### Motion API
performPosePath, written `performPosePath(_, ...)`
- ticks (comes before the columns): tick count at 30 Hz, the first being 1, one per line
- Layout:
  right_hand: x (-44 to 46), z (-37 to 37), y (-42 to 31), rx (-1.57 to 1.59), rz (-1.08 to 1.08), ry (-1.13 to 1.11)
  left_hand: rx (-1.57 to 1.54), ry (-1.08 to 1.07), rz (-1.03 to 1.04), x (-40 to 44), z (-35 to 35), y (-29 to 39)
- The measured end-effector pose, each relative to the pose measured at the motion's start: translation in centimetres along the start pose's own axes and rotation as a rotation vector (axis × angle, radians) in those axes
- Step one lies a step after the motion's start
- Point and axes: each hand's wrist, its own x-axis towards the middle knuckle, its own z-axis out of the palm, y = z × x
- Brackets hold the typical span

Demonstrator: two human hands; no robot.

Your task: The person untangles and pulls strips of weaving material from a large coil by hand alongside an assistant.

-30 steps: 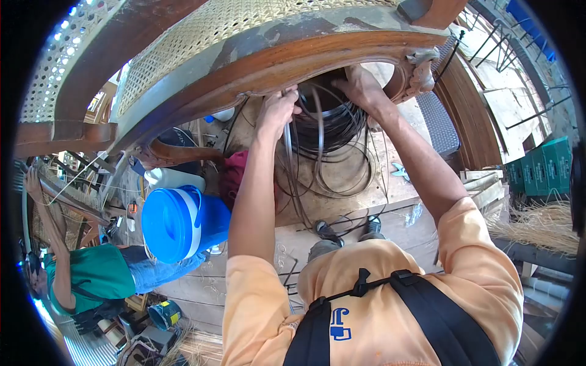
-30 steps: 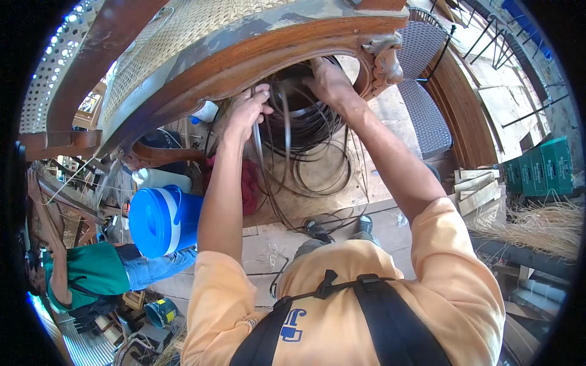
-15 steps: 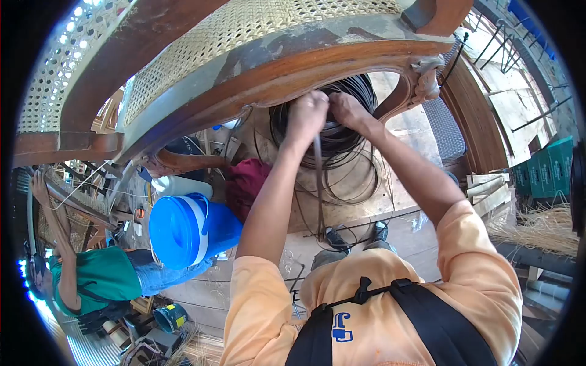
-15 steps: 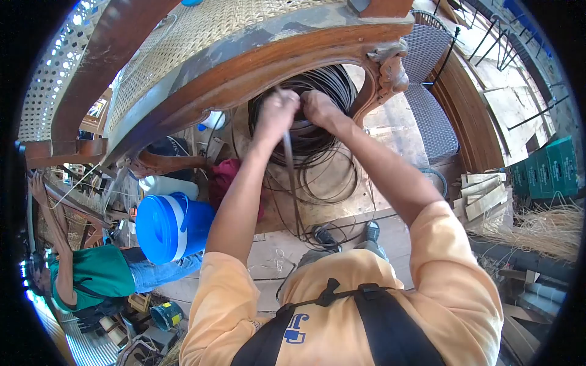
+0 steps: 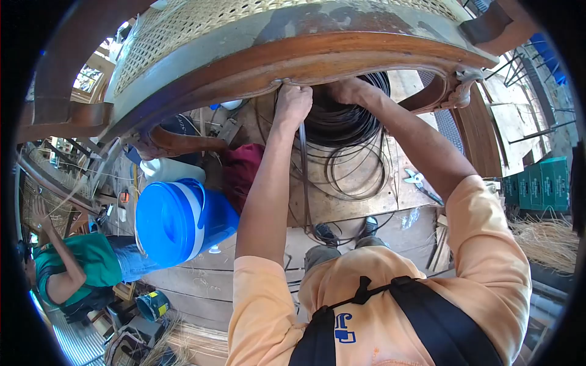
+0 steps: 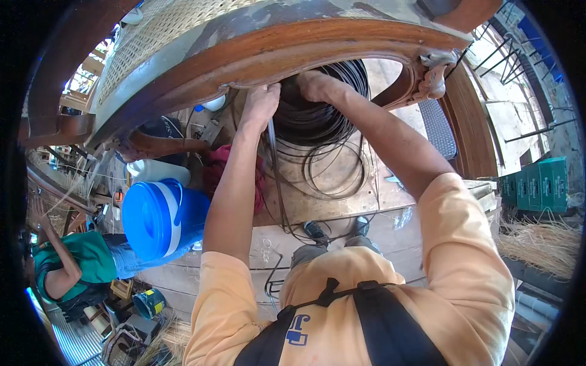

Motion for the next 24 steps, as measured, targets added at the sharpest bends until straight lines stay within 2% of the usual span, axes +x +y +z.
performPosePath(1,0.4,0.5,0.3,0.125,0.078,-0.017,0.165,-0.06,-0.068,-0.3,-0.7,0.8)
performPosePath(2,0.5,4.0,1.3,-0.061,0.137,0.095,0.109,0.126,0.066,-0.3,0.4,0.3)
performPosePath(4,1.1,4.7,2.1,-0.02,0.226,0.145,0.003,0.531,0.341,1.0,2.1,-1.1)
performPosePath(7,1.5,4.7,2.0,0.035,0.284,0.163,-0.075,0.39,0.155,1.8,2.7,-1.9)
performPosePath(9,1.9,4.7,1.9,0.049,0.286,0.173,0.155,0.442,0.248,2.3,4.1,-4.5)
performPosePath(11,2.3,4.6,1.7,0.058,0.267,0.175,0.044,0.419,0.207,1.9,3.5,-4.8)
performPosePath(12,2.2,4.6,1.3,0.063,0.252,0.172,-0.184,0.355,0.116,0.6,2.7,-3.5)
performPosePath(15,2.5,4.7,0.6,0.058,0.205,0.153,-0.465,0.267,0.072,1.2,3.8,-5.3)
performPosePath(18,2.5,5.0,0.1,0.054,0.171,0.145,-0.514,0.209,0.017,1.2,3.8,-6.3)
performPosePath(20,2.3,4.8,0.0,0.055,0.145,0.133,-0.691,0.181,-0.153,-0.3,2.3,-3.7)
performPosePath(24,2.1,4.7,0.0,0.072,0.102,0.112,-0.703,0.204,-0.152,-0.7,2.5,-3.2)
